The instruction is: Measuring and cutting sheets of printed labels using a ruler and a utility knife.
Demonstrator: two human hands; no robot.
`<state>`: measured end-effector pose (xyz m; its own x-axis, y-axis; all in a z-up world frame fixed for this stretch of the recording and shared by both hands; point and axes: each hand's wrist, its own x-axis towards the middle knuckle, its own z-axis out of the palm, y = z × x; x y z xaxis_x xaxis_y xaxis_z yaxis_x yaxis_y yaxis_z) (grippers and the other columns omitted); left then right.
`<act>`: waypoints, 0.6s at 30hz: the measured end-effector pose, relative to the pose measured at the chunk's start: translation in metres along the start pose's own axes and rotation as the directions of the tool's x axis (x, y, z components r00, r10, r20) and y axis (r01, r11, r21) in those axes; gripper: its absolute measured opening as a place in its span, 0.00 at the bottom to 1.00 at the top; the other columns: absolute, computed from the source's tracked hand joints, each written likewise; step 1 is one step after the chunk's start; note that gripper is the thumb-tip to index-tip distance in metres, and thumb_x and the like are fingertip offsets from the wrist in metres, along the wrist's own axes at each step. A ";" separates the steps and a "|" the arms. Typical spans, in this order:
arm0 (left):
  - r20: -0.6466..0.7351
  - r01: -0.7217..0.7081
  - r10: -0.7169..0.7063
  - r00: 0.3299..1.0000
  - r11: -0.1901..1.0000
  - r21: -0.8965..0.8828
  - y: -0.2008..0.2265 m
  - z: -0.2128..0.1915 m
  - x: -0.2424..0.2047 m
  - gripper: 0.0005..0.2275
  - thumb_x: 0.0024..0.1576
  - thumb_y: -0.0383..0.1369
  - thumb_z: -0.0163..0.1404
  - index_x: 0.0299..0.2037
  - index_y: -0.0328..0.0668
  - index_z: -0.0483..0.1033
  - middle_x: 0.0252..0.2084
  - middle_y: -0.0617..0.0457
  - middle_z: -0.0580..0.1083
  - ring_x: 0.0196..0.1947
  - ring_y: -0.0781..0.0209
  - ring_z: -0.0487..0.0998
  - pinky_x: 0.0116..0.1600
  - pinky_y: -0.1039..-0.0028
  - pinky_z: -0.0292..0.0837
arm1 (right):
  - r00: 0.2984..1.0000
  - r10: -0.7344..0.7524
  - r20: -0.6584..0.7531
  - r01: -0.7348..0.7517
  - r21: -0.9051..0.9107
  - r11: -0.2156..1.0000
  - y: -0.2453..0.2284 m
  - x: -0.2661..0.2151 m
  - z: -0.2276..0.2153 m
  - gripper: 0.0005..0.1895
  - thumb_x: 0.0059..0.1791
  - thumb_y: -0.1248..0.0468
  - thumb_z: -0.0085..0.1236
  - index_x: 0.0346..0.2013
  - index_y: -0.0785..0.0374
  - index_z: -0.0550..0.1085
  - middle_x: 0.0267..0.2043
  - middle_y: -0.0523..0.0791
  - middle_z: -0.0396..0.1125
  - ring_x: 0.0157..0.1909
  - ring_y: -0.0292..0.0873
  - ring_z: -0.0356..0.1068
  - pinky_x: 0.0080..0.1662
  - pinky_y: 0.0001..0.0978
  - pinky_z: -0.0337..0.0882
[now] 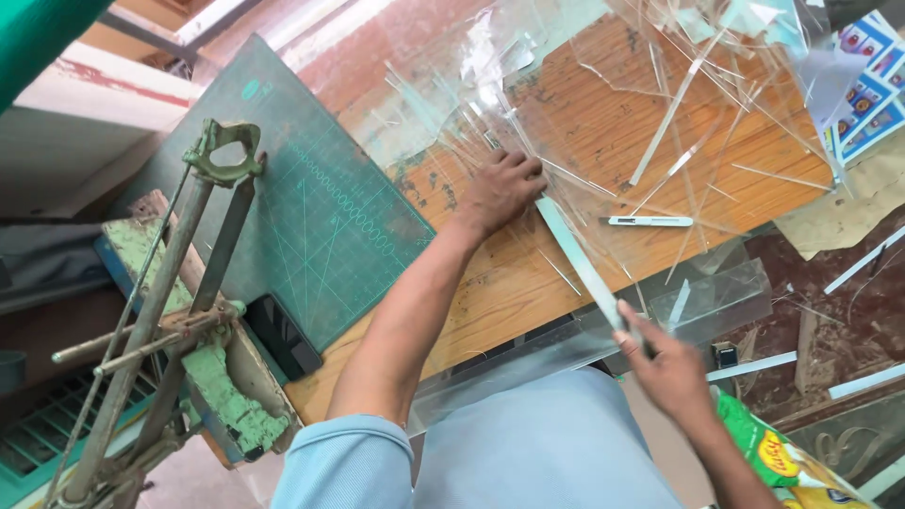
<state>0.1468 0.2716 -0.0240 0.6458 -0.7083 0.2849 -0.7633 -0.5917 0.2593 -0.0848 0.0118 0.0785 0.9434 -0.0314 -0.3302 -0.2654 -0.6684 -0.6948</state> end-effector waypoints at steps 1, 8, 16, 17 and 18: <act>-0.003 0.010 -0.010 1.000 1.000 -0.002 0.001 0.003 0.000 0.06 0.53 0.35 0.52 0.38 0.50 0.78 0.43 0.56 0.73 0.47 0.56 0.75 0.54 0.63 0.70 | 1.000 -0.003 0.008 0.003 -0.007 1.000 0.007 -0.008 0.008 0.23 0.52 0.49 0.58 0.62 0.44 0.73 0.41 0.55 0.74 0.32 0.52 0.72 0.37 0.41 0.71; 0.054 -0.001 -0.004 0.999 0.996 0.089 -0.001 0.008 0.000 0.04 0.57 0.33 0.50 0.38 0.50 0.77 0.43 0.59 0.72 0.46 0.60 0.75 0.55 0.65 0.71 | 0.966 0.255 0.038 -0.242 -0.205 0.948 0.010 -0.026 0.031 0.28 0.49 0.51 0.58 0.65 0.43 0.71 0.35 0.55 0.74 0.24 0.54 0.72 0.34 0.44 0.72; -0.043 0.079 -0.075 0.996 0.990 0.116 0.010 0.015 -0.001 0.06 0.58 0.33 0.49 0.42 0.48 0.77 0.42 0.58 0.72 0.43 0.61 0.76 0.56 0.64 0.72 | 0.977 0.208 0.052 -0.191 -0.230 0.954 -0.009 0.015 0.046 0.28 0.50 0.49 0.57 0.65 0.44 0.71 0.33 0.55 0.74 0.24 0.54 0.72 0.34 0.44 0.72; -0.061 0.140 -0.135 0.989 0.985 0.102 0.010 0.013 0.001 0.06 0.57 0.32 0.49 0.42 0.47 0.76 0.42 0.57 0.72 0.43 0.60 0.76 0.54 0.64 0.72 | 0.980 0.190 0.055 -0.171 -0.251 0.953 -0.012 0.020 0.045 0.27 0.50 0.50 0.57 0.66 0.44 0.71 0.34 0.54 0.74 0.25 0.54 0.73 0.35 0.45 0.71; -0.074 0.197 -0.191 0.979 0.977 0.080 0.015 0.012 0.001 0.07 0.56 0.31 0.49 0.43 0.46 0.76 0.41 0.56 0.73 0.43 0.60 0.77 0.52 0.64 0.71 | 0.982 0.182 0.055 -0.160 -0.272 0.949 -0.016 0.020 0.044 0.27 0.51 0.50 0.57 0.66 0.44 0.71 0.34 0.54 0.75 0.26 0.54 0.73 0.35 0.45 0.71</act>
<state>0.1363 0.2575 -0.0307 0.7790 -0.5519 0.2978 -0.6201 -0.7484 0.2353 -0.0708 0.0542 0.0549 0.8670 -0.1113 -0.4858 -0.3491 -0.8311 -0.4328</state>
